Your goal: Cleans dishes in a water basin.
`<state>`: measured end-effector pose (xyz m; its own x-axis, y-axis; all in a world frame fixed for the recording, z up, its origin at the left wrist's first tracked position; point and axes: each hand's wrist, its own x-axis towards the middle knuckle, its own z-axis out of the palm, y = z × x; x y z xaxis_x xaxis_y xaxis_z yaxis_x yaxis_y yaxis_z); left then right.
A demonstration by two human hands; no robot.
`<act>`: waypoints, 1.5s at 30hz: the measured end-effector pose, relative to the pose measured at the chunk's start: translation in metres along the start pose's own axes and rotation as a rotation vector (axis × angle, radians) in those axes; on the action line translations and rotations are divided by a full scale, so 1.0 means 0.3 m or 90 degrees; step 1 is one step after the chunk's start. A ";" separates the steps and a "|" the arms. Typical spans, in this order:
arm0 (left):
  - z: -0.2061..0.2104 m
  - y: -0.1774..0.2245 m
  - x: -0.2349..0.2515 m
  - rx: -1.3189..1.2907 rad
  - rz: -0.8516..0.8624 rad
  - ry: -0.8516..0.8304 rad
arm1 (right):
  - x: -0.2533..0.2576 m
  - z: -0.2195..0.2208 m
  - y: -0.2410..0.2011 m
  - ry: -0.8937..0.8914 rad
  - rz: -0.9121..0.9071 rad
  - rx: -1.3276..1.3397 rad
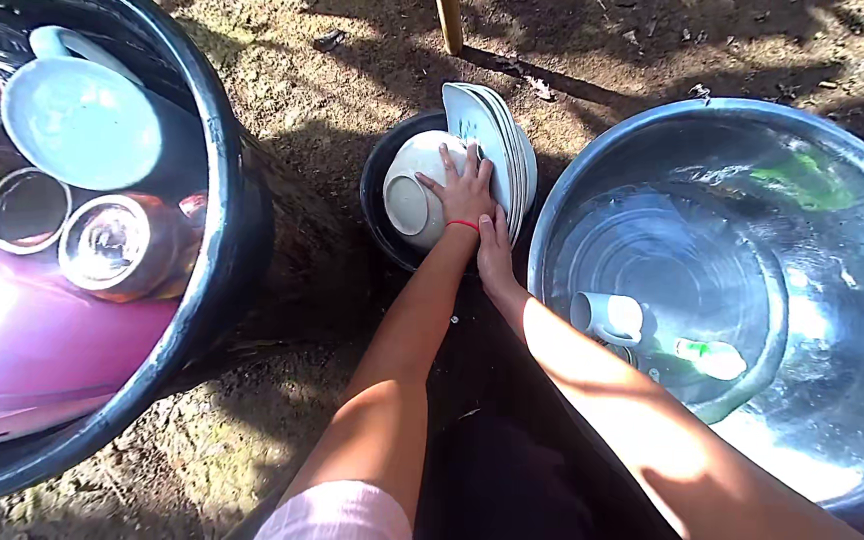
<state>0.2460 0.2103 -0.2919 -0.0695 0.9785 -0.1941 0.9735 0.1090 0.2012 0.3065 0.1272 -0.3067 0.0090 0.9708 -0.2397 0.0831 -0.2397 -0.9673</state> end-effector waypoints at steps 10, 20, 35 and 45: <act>-0.036 -0.182 -0.118 -0.145 -0.014 0.160 | 0.111 0.069 0.065 -0.001 0.012 -0.152; -0.003 -0.146 -0.142 -0.157 -0.040 0.194 | 0.293 0.149 0.172 -0.223 0.082 -0.557; -0.044 -0.180 -0.147 -0.218 -0.047 0.166 | -0.046 -0.204 -0.324 -0.389 0.118 -0.593; -0.026 -0.170 -0.156 -0.226 -0.030 0.195 | 0.031 -0.840 -0.022 0.113 0.395 -0.445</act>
<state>0.1979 0.1603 -0.2856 -0.2255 0.9716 0.0711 0.8369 0.1558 0.5248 0.5570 0.1406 -0.2817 0.3986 0.6736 -0.6225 0.5898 -0.7080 -0.3885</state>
